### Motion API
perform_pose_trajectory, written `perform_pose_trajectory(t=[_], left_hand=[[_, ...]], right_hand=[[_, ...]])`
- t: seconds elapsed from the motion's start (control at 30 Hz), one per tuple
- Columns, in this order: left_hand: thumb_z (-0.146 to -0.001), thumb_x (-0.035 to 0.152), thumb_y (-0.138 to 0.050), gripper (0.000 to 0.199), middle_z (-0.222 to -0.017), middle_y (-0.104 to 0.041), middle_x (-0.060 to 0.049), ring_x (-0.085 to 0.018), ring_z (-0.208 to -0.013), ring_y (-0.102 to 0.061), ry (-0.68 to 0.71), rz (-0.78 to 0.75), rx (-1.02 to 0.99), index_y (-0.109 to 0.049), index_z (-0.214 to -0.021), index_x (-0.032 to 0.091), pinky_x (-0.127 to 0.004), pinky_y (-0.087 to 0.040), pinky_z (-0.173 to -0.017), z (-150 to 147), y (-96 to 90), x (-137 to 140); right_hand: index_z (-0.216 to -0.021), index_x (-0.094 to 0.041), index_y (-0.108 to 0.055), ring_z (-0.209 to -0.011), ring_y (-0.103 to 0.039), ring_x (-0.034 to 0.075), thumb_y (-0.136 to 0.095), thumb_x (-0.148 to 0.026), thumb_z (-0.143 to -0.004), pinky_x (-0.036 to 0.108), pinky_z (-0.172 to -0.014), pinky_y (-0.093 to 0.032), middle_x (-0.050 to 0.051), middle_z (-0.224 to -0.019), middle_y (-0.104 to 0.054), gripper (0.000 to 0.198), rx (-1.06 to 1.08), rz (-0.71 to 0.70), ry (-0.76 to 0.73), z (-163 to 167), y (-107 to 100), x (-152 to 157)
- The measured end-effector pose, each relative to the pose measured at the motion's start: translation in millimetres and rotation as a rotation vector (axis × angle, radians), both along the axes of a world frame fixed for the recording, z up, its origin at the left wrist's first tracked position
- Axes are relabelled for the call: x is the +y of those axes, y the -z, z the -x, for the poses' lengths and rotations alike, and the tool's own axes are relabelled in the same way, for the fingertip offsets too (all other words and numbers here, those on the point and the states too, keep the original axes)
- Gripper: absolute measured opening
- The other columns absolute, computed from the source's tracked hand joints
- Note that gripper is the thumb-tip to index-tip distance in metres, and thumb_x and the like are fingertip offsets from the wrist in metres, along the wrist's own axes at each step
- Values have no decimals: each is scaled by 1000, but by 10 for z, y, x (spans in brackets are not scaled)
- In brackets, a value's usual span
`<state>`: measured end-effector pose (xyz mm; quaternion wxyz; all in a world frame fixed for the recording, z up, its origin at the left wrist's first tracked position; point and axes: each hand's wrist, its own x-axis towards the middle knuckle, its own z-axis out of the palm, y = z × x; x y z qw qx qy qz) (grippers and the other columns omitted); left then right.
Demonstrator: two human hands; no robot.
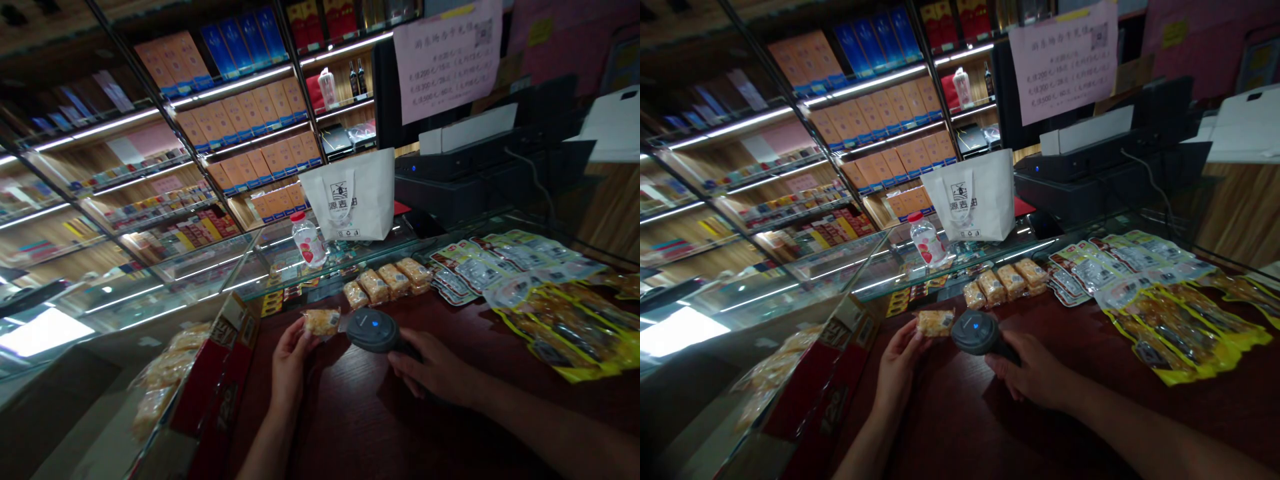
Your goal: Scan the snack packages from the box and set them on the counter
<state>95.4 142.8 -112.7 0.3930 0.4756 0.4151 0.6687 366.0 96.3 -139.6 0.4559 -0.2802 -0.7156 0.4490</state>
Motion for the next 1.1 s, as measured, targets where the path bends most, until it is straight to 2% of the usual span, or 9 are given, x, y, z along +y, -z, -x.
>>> perform_pose_trajectory(t=[0.57, 0.8, 1.1], left_hand=[[-56, 34, -88, 52, -107, -73, -8, -20, -94, -69, -23, -4, -22, -74, -104, 17, -25, -57, -76, -105, -84, -57], [-59, 32, -86, 50, -110, -72, -8, -20, -96, -69, -21, -18, -22, -73, -105, 16, -28, -58, -80, -75, -55, -50], [-60, 37, -86, 57, -113, -71, -9, -24, -101, -68, -20, -6, 34, -69, -110, 16, -33, -58, -84, -20, -17, -8]], right_hand=[[-85, -19, -52, -41, -50, 11, -51, -44, -95, 20, -40, -36, -5, -57, -53, 27, -13, -7, 9, 7, -80, -34], [-83, -19, -50, -40, -49, 11, -49, -44, -96, 20, -41, -35, -5, -52, -52, 28, -29, -28, 10, 6, -126, -59], [-84, -20, -51, -40, -50, 12, -48, -49, -96, 22, -42, -36, -5, -53, -51, 32, -38, -49, 27, -7, -111, -59]])
